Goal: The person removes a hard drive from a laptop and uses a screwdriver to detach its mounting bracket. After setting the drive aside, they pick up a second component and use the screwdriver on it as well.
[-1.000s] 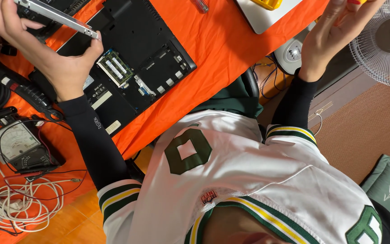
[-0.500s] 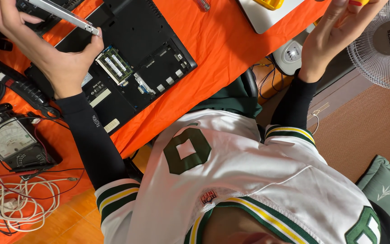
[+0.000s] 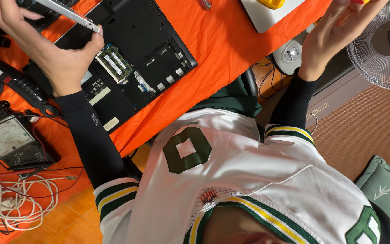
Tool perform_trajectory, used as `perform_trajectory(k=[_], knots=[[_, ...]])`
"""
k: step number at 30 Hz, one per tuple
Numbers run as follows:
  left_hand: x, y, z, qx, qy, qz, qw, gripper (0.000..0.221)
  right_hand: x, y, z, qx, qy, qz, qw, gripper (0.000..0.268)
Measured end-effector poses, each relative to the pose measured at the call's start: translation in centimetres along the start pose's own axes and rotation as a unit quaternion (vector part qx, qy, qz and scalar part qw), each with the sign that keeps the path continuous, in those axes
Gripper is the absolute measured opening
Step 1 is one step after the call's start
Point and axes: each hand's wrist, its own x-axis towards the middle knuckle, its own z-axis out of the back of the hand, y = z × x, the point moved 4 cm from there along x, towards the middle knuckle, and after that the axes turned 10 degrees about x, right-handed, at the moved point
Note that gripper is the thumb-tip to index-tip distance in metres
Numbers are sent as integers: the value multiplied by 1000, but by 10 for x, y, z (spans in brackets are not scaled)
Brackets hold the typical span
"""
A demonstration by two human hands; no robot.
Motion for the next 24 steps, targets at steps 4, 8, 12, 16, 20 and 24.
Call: perform_trajectory(k=[4,8,12,16,20,24], knots=[[4,-1,1,-11,-2,-5,1000,106,2,4,-3,6,11,0,1000,53],[4,-3,2,-17,3,-5,1000,105,6,5,-1,-18,10,13,1000,47],[-4,0,-2,3,12,10,1000,104,11,9,-3,-13,13,26,999,46],[-2,-3,-1,-2,11,17,1000,101,18,17,-7,-9,24,38,999,34],[8,-8,5,-48,20,44,998,96,22,21,-9,16,23,32,999,32],[8,-10,7,-15,9,25,1000,98,22,18,-7,16,27,39,999,27]])
